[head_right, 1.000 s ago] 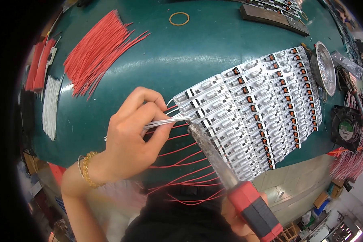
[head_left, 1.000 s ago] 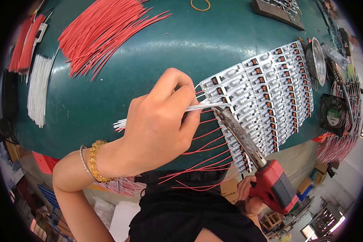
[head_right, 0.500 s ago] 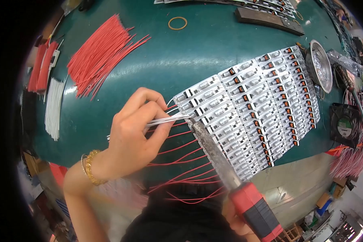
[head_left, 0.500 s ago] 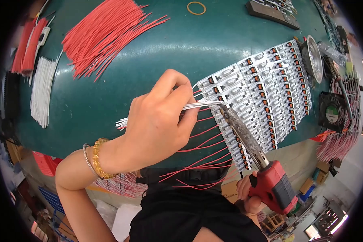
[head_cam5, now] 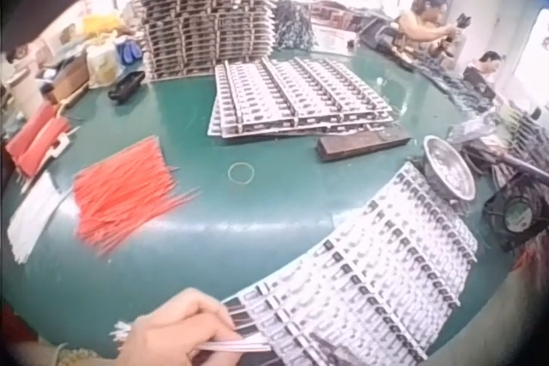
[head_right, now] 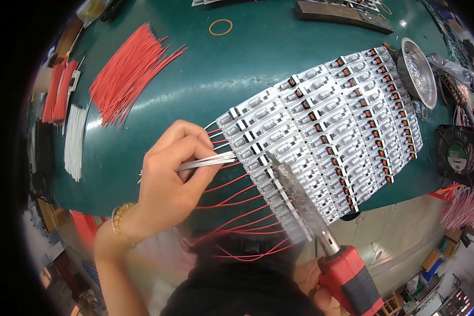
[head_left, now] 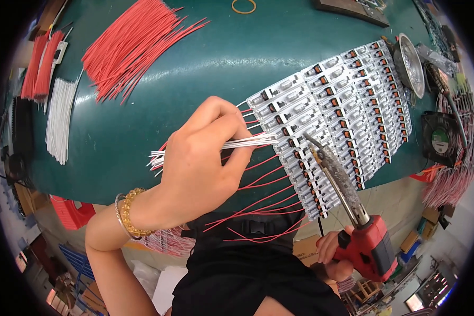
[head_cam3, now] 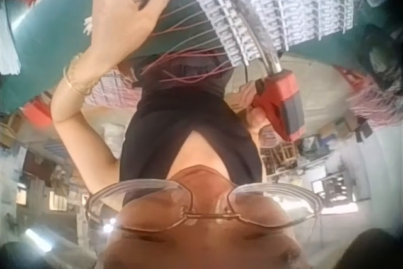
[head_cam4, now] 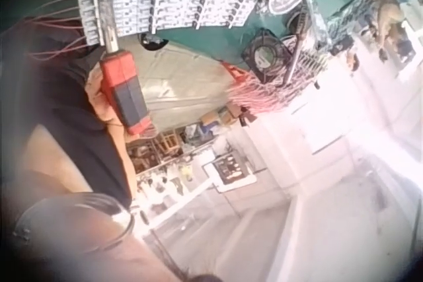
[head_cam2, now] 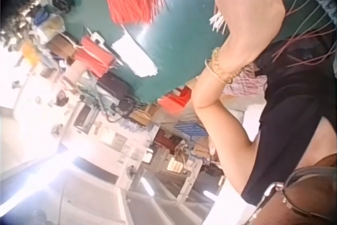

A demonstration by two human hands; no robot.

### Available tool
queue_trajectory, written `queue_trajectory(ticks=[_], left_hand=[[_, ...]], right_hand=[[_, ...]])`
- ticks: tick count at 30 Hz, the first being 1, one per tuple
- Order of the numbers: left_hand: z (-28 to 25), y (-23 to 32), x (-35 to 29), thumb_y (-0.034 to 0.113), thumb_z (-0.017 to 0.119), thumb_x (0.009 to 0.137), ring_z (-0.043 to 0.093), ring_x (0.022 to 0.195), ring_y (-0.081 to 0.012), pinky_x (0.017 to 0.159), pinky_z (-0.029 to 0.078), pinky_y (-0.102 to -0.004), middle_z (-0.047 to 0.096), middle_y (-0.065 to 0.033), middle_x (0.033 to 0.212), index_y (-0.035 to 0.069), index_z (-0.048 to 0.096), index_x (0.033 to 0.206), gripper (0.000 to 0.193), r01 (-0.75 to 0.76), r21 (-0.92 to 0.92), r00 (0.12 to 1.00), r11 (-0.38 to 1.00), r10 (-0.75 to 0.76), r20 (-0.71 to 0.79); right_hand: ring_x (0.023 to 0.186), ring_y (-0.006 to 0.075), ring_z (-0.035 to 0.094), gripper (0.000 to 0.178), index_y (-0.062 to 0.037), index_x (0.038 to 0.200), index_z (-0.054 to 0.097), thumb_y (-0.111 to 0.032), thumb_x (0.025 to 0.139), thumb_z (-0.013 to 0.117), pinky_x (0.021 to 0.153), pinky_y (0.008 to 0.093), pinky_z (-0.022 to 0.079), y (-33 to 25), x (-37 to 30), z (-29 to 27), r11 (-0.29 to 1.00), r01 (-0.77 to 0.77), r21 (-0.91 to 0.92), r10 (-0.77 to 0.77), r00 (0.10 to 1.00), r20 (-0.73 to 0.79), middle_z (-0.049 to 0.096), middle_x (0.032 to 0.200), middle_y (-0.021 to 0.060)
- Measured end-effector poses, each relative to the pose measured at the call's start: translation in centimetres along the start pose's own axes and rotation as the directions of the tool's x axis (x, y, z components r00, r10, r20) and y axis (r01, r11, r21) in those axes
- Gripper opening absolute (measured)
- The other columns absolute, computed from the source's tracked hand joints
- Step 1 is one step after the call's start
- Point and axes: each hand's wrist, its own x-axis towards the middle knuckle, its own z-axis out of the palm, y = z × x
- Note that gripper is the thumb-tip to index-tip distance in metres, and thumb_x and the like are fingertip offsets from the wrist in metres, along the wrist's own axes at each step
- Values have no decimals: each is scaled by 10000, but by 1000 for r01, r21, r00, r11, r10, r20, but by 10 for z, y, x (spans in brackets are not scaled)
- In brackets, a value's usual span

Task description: The person solders white and red wires onto an array of electronic modules using a soldering iron.

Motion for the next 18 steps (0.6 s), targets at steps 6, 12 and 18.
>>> queue_trajectory(ticks=[6, 12, 18], left_hand=[[1, -5, -1, -56, 683, 784, 498, 649, -103, 522, 372, -247, 579, -86, 917, -15, 633, 806, 69, -51, 68, 998, 996, 54, -44], [2, -7, 0, -27, 690, 731, 564, 550, -229, 499, 435, -341, 567, -72, 876, 2, 586, 779, 119, -123, 127, 988, 984, 134, -76], [1, -6, -2, -47, 684, 770, 556, 677, -170, 549, 432, -278, 588, -101, 911, -13, 626, 813, 80, -126, 141, 990, 982, 134, -45]], right_hand=[[526, 107, 553, 224, -52, 635, 547, -206, 788, 603, 463, 246, 391, 16, -4, 13, 996, -65, -62, 53, 982, -182, 578, 609, -7], [501, 127, 542, 257, -50, 611, 542, -190, 805, 635, 473, 245, 390, -1, 4, 18, 968, -235, 87, 246, 956, -158, 560, 583, 10], [501, 142, 525, 362, -35, 875, 503, -349, 800, 668, 490, 268, 403, 20, -18, -6, 996, -85, -9, 84, 994, -71, 531, 584, 0]])
